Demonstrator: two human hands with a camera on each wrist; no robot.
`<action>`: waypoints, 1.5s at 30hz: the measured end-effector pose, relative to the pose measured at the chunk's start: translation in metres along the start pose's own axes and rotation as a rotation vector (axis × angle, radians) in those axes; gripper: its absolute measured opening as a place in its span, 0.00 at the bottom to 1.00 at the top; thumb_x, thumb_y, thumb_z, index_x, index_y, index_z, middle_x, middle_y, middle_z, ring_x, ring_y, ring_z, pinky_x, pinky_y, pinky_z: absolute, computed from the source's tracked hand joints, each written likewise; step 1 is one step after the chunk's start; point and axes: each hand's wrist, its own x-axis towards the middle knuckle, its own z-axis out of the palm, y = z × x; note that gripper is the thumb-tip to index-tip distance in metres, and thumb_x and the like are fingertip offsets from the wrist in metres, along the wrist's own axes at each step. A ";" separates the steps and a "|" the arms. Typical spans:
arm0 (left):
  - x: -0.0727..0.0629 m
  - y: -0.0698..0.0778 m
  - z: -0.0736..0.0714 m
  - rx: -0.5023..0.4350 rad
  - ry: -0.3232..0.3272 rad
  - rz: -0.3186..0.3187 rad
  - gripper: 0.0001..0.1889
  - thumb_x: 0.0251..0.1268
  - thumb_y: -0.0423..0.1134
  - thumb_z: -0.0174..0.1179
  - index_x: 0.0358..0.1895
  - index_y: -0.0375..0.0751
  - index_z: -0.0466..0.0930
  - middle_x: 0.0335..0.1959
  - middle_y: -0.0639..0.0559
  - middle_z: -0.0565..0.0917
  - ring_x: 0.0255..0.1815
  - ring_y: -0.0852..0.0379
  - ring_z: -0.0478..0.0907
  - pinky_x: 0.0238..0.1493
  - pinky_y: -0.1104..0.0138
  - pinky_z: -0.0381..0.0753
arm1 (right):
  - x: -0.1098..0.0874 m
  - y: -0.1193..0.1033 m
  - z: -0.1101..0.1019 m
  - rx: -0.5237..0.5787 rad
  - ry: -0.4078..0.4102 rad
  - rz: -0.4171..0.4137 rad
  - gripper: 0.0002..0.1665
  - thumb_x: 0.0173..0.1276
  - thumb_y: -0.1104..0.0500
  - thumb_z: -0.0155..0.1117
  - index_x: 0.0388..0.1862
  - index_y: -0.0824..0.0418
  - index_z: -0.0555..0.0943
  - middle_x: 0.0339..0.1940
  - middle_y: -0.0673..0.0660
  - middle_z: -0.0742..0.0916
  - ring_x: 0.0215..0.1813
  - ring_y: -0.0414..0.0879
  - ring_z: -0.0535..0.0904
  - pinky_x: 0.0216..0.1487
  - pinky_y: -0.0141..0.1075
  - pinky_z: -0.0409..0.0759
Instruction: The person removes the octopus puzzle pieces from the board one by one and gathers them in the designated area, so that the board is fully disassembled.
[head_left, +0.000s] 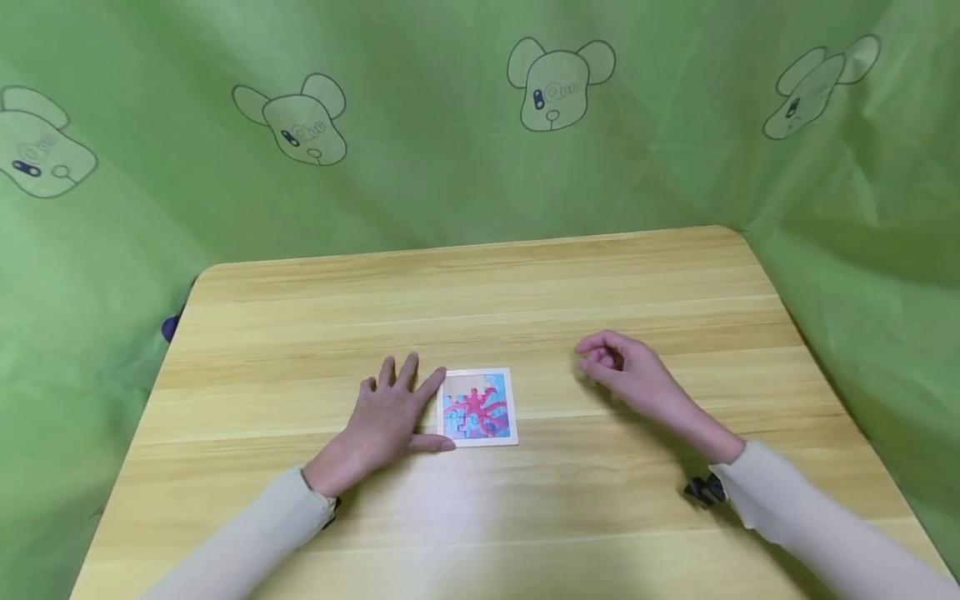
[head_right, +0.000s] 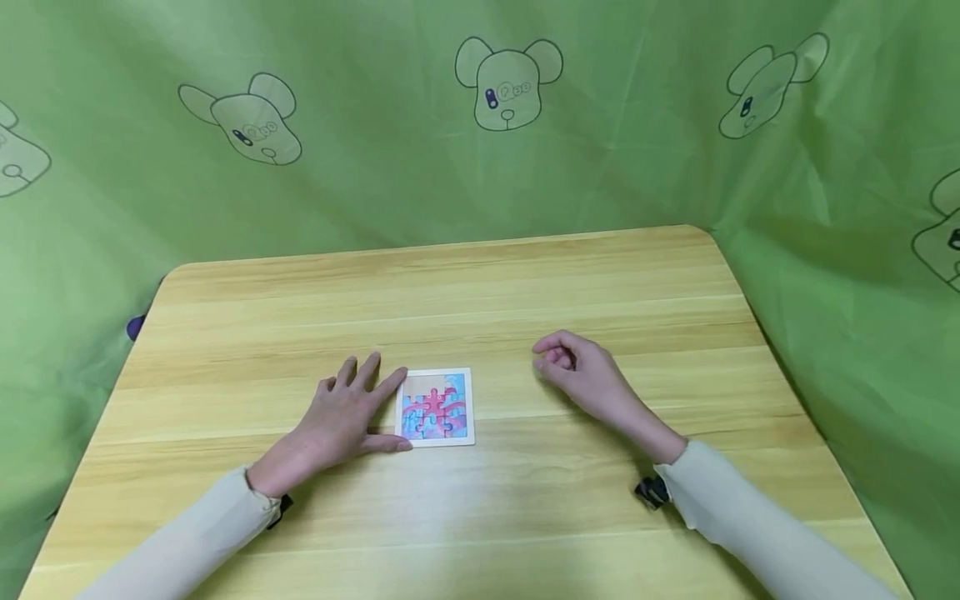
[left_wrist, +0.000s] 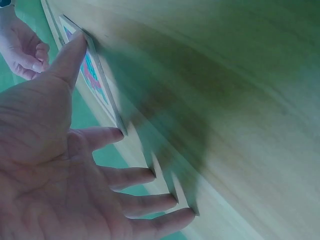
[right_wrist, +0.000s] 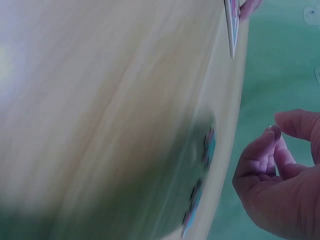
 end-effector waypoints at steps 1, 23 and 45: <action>0.000 0.000 0.000 -0.001 -0.002 -0.001 0.56 0.60 0.75 0.72 0.86 0.48 0.66 0.82 0.26 0.63 0.76 0.18 0.63 0.59 0.30 0.77 | 0.002 -0.001 0.004 0.000 -0.011 -0.002 0.15 0.78 0.64 0.71 0.59 0.69 0.84 0.42 0.60 0.86 0.41 0.50 0.81 0.37 0.31 0.81; 0.001 -0.002 0.005 0.003 0.003 -0.027 0.56 0.60 0.77 0.70 0.87 0.51 0.65 0.83 0.28 0.62 0.77 0.20 0.62 0.62 0.30 0.75 | 0.022 -0.036 0.083 -0.103 -0.295 -0.196 0.11 0.78 0.67 0.70 0.56 0.62 0.87 0.36 0.49 0.83 0.38 0.45 0.77 0.40 0.34 0.77; 0.001 -0.002 0.006 -0.023 0.009 -0.026 0.56 0.59 0.75 0.71 0.87 0.50 0.66 0.83 0.28 0.62 0.77 0.20 0.61 0.62 0.28 0.74 | 0.028 -0.036 0.097 -0.308 -0.253 -0.217 0.17 0.73 0.58 0.80 0.56 0.55 0.85 0.42 0.55 0.76 0.40 0.47 0.70 0.40 0.39 0.72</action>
